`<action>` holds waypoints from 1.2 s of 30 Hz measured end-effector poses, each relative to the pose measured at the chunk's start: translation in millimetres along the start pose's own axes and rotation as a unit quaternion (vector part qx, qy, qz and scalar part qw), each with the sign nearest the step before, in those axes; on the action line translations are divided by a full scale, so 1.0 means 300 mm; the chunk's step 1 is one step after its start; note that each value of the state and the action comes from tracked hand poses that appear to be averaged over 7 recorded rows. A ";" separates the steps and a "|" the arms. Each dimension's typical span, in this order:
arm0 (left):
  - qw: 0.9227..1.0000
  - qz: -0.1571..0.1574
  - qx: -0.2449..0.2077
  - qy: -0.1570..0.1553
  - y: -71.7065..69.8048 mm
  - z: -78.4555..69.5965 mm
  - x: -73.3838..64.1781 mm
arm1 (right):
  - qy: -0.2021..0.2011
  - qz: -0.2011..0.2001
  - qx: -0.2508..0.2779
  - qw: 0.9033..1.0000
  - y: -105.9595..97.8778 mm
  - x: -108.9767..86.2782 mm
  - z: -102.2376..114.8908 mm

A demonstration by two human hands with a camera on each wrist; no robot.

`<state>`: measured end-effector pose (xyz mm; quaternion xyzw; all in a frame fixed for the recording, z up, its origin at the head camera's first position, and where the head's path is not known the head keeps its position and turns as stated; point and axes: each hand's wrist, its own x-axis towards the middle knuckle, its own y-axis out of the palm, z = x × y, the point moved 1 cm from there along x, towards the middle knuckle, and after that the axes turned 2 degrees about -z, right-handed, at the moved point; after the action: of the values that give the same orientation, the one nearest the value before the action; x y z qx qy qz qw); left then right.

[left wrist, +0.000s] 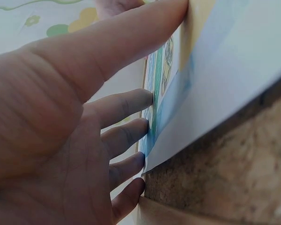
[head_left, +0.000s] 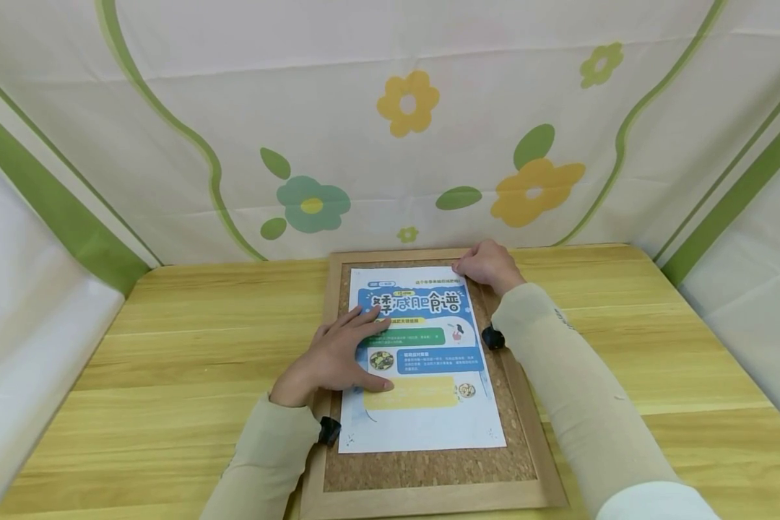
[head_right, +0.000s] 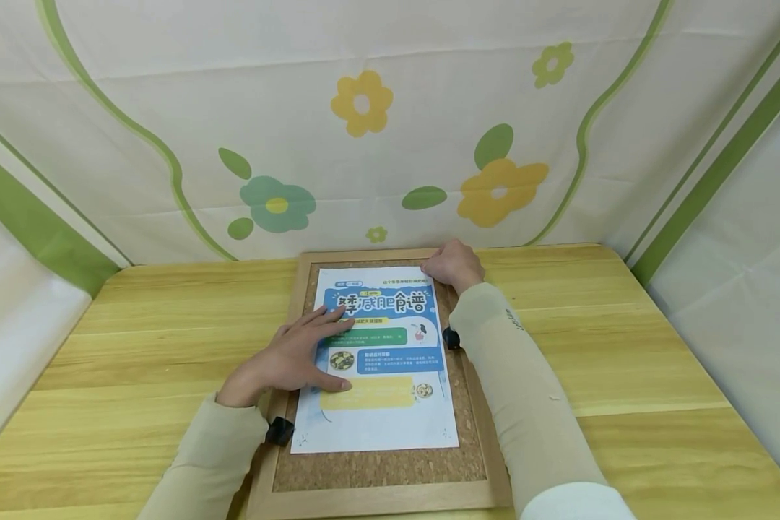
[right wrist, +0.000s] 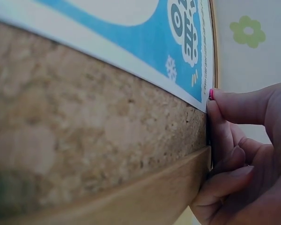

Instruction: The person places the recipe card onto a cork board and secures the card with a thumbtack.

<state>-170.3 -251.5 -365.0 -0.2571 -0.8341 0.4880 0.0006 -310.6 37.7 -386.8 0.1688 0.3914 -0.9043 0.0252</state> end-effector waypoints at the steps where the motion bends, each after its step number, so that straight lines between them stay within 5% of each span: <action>1: 1.000 0.000 0.000 0.000 0.000 0.000 0.000 | -0.001 -0.001 0.002 1.000 0.000 0.001 -0.001; 10: 1.000 0.001 -0.003 0.000 0.005 0.001 -0.003 | 0.018 -0.005 0.049 0.999 0.003 0.020 -0.025; 36: 1.000 -0.003 -0.006 -0.002 0.003 0.003 0.000 | 0.031 -0.023 0.054 0.998 0.000 0.004 -0.002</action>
<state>-170.2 -251.9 -366.1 -0.2534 -0.8380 0.4832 -0.0007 -311.4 38.3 -387.6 0.1886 0.3466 -0.9187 -0.0167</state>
